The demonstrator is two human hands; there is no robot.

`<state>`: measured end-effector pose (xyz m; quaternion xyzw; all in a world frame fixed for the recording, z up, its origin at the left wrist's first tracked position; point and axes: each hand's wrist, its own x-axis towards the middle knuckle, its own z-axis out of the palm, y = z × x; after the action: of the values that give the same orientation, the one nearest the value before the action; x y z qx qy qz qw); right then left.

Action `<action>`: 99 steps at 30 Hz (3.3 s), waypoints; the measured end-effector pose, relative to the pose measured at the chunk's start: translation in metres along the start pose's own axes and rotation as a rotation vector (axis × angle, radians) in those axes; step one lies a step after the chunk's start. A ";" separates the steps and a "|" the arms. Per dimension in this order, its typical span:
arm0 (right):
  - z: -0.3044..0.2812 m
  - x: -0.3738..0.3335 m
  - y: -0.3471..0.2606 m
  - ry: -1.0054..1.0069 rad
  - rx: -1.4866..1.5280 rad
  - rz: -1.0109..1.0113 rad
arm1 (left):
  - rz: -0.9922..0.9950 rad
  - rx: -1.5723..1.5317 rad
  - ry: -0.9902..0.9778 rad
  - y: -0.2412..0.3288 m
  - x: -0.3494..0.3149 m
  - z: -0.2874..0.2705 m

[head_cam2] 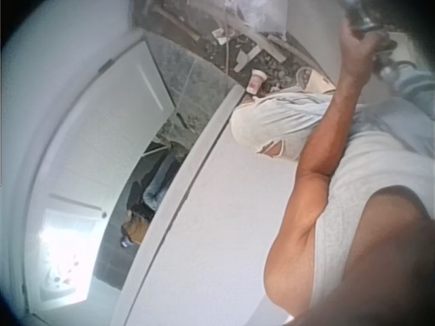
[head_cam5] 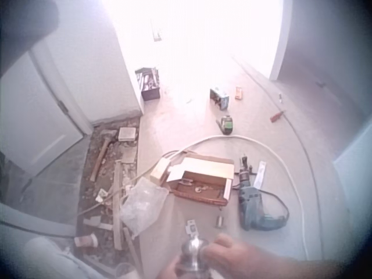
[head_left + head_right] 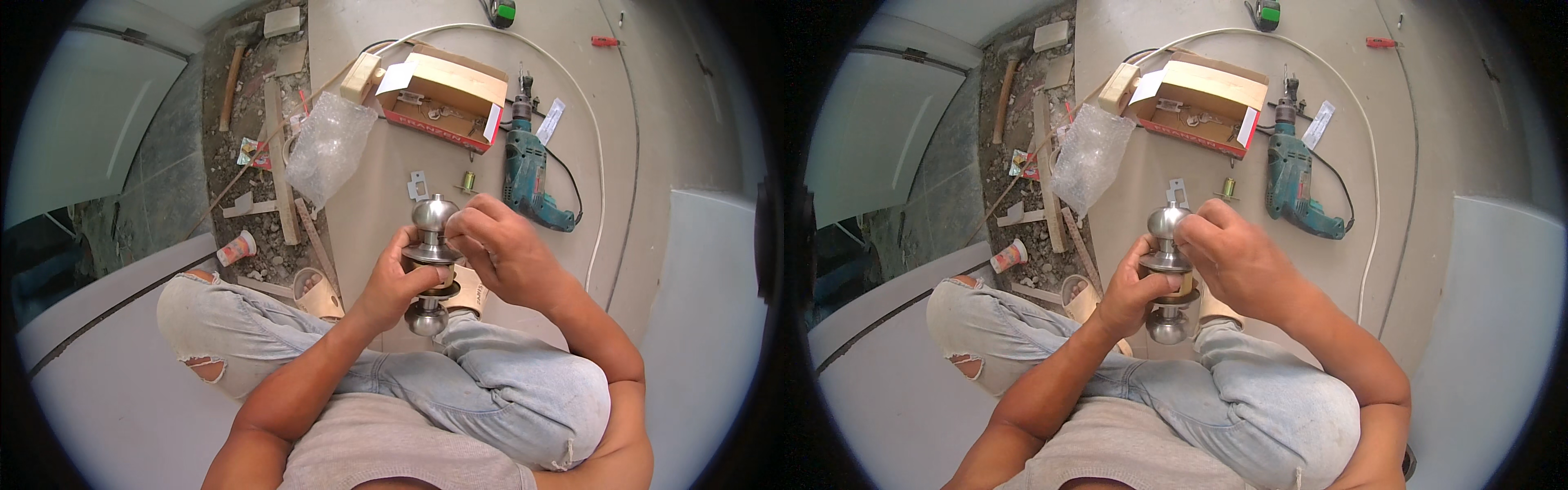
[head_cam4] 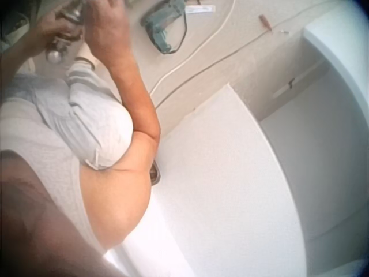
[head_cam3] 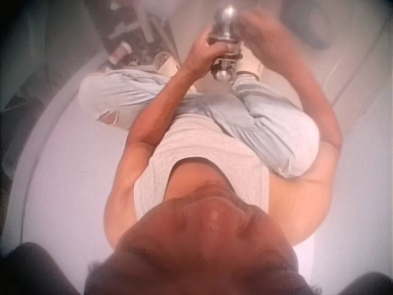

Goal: The person sits on the floor and assembles a door knob by hand, attaching the two knobs to the central mechanism, inserting the spindle, and securing the components. The person repeatedly rotates and adjusts the knobs to ensure proper fit.

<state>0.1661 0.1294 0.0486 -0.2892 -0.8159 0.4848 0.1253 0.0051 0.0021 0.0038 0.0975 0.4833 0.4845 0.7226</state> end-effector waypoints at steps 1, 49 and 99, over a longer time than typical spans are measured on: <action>-0.004 -0.001 0.000 -0.021 0.008 0.011 | -0.005 -0.001 -0.013 0.001 0.000 -0.001; 0.001 0.002 0.002 0.057 -0.020 -0.034 | -0.082 -0.036 -0.028 0.004 -0.001 0.006; 0.027 0.000 0.020 0.281 0.068 -0.144 | 0.319 0.647 0.299 0.024 -0.007 0.015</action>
<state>0.1601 0.1168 0.0181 -0.2907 -0.7919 0.4568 0.2823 0.0016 0.0139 0.0306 0.3224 0.6898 0.4223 0.4918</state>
